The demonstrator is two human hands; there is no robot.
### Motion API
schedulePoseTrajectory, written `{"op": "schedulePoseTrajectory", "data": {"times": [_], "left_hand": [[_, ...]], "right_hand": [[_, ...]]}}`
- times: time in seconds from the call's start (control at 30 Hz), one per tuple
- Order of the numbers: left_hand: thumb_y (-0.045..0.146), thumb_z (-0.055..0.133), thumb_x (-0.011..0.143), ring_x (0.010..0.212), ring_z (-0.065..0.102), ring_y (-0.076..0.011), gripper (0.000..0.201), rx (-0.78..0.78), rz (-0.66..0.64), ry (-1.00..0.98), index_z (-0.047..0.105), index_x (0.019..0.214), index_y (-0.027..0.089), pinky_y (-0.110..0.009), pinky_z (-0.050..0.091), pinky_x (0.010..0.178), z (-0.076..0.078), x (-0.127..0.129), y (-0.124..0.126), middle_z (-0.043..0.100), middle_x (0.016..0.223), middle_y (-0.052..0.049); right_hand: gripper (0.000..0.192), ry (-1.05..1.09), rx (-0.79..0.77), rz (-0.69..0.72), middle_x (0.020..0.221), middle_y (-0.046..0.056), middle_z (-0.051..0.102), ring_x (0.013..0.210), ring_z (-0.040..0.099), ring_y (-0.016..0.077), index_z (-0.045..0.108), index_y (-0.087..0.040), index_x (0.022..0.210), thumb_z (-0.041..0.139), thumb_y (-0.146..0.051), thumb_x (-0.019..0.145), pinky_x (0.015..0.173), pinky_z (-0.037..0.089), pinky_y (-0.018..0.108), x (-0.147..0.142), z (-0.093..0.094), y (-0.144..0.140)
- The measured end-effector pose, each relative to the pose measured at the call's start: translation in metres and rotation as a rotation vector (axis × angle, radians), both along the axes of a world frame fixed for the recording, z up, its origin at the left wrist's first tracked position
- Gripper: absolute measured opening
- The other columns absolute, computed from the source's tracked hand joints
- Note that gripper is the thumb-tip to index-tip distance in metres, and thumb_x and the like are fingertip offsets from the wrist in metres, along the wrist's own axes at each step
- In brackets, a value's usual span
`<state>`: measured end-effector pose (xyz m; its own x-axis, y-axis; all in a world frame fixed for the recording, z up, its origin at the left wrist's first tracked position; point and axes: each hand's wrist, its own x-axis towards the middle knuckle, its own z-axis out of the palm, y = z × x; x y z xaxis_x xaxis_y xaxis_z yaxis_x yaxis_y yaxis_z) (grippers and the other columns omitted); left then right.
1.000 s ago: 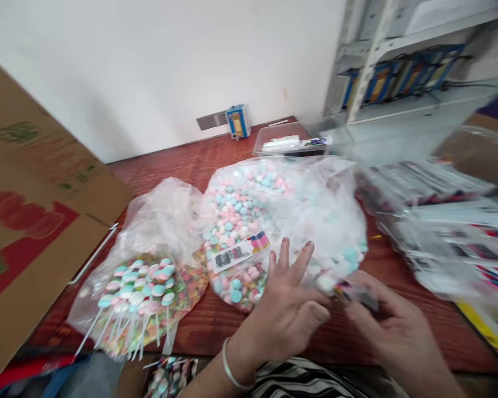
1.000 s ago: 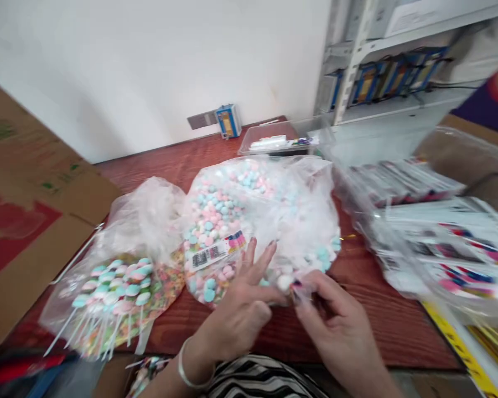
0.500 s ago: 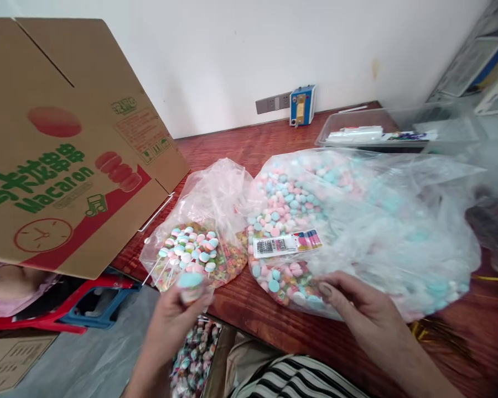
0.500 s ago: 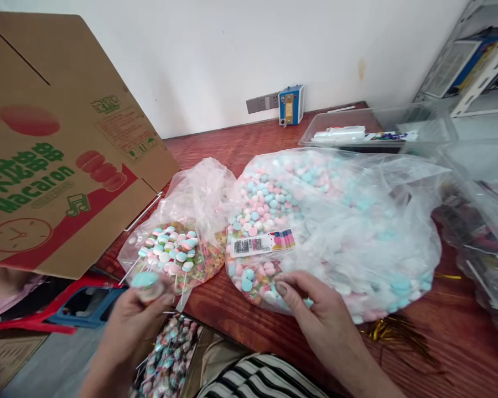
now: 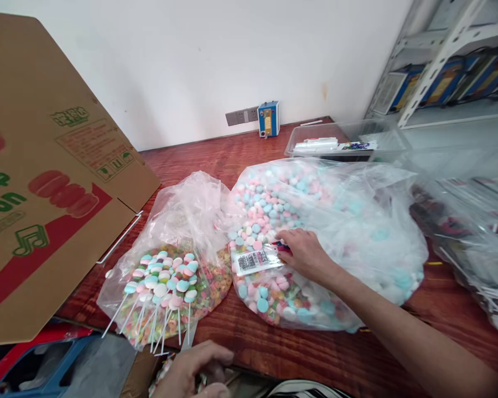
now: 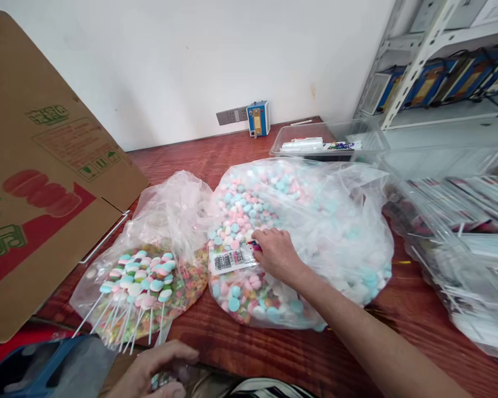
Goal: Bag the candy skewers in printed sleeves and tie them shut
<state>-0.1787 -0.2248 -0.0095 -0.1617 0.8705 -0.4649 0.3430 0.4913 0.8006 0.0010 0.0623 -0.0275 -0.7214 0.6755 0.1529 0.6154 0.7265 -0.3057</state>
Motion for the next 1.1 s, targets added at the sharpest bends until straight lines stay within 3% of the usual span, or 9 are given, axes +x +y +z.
{"op": "schedulePoseTrajectory", "data": {"times": [0.13, 0.23, 0.33, 0.43, 0.5, 0.63, 0.77, 0.9, 1.1], "left_hand": [[0.043, 0.074, 0.072, 0.086, 0.063, -0.0208, 0.040, 0.176, -0.186, -0.240, 0.072, 0.106, 0.022, -0.028, 0.049, 0.077, 0.009, 0.031, 0.061, 0.069, 0.095, -0.008], [0.037, 0.077, 0.072, 0.084, 0.063, -0.0196, 0.034, 0.191, -0.158, -0.408, 0.074, 0.100, 0.019, -0.029, 0.048, 0.078, 0.002, 0.056, 0.095, 0.070, 0.095, -0.008], [0.035, 0.076, 0.074, 0.080, 0.064, -0.0173, 0.034, 0.108, -0.124, -0.692, 0.074, 0.103, 0.017, -0.028, 0.048, 0.076, -0.012, 0.083, 0.122, 0.072, 0.096, -0.009], [0.038, 0.075, 0.075, 0.083, 0.066, -0.0181, 0.038, 0.136, 0.033, -0.991, 0.073, 0.105, 0.015, -0.030, 0.049, 0.078, -0.024, 0.106, 0.146, 0.071, 0.101, -0.011], [0.039, 0.075, 0.076, 0.093, 0.065, -0.0201, 0.040, 0.219, 0.160, -1.232, 0.071, 0.108, 0.016, -0.033, 0.049, 0.086, -0.027, 0.118, 0.160, 0.069, 0.106, -0.011], [0.050, 0.079, 0.067, 0.118, 0.056, -0.0244, 0.055, 0.351, 0.295, -1.516, 0.068, 0.113, 0.021, -0.037, 0.044, 0.100, -0.018, 0.131, 0.178, 0.063, 0.125, -0.010], [0.048, 0.081, 0.066, 0.103, 0.063, -0.0245, 0.046, 0.372, 0.377, -1.553, 0.071, 0.106, 0.027, -0.041, 0.050, 0.091, -0.012, 0.138, 0.183, 0.070, 0.113, -0.006], [0.027, 0.078, 0.073, 0.099, 0.066, -0.0205, 0.020, 0.461, 0.514, -1.374, 0.073, 0.093, 0.026, -0.039, 0.049, 0.094, -0.013, 0.143, 0.179, 0.074, 0.096, 0.000], [0.031, 0.083, 0.066, 0.079, 0.067, -0.0170, 0.036, 0.493, 0.499, -0.839, 0.073, 0.098, 0.017, -0.029, 0.051, 0.079, -0.010, 0.154, 0.173, 0.074, 0.089, -0.006]], "right_hand": [[0.013, -0.003, 0.025, 0.014, 0.086, 0.005, 0.071, 0.088, 0.063, 0.0225, 0.068, -0.020, 0.085, 0.056, -0.022, 0.091, 0.086, 0.037, 0.038, 0.003, -0.002, -0.004], [0.019, 0.014, 0.056, 0.016, 0.104, 0.007, 0.072, 0.097, 0.063, 0.0235, 0.070, -0.021, 0.091, 0.052, -0.021, 0.095, 0.100, 0.029, 0.047, 0.008, 0.000, -0.006], [0.023, 0.131, 0.132, 0.023, 0.136, 0.011, 0.059, 0.112, 0.059, 0.0279, 0.067, -0.021, 0.110, 0.051, -0.019, 0.094, 0.105, 0.025, 0.053, 0.012, 0.004, -0.009], [0.026, 0.361, 0.118, 0.079, 0.136, 0.013, 0.059, 0.117, 0.055, 0.0293, 0.067, -0.019, 0.113, 0.049, -0.018, 0.094, 0.102, 0.032, 0.050, 0.019, 0.016, -0.015], [0.024, 0.547, -0.048, 0.077, 0.114, 0.010, 0.069, 0.105, 0.060, 0.0251, 0.068, -0.020, 0.109, 0.048, -0.021, 0.095, 0.093, 0.042, 0.041, 0.028, 0.029, -0.023], [0.022, 0.829, -0.676, -0.085, 0.075, 0.002, 0.066, 0.068, 0.059, 0.0163, 0.069, -0.020, 0.087, 0.054, -0.034, 0.093, 0.062, 0.048, 0.028, 0.055, 0.051, -0.043], [0.022, 1.064, -1.036, -0.207, 0.066, -0.001, 0.060, 0.055, 0.050, 0.0111, 0.070, -0.018, 0.083, 0.068, -0.039, 0.083, 0.050, 0.042, 0.023, 0.080, 0.047, -0.058], [0.023, 1.217, -1.014, -0.411, 0.064, -0.002, 0.057, 0.053, 0.046, 0.0094, 0.068, -0.018, 0.082, 0.075, -0.040, 0.077, 0.048, 0.040, 0.021, 0.096, 0.030, -0.068], [0.026, 1.171, -1.001, -0.431, 0.074, 0.000, 0.065, 0.063, 0.054, 0.0134, 0.069, -0.020, 0.085, 0.076, -0.043, 0.074, 0.058, 0.048, 0.024, 0.103, 0.023, -0.081]]}}
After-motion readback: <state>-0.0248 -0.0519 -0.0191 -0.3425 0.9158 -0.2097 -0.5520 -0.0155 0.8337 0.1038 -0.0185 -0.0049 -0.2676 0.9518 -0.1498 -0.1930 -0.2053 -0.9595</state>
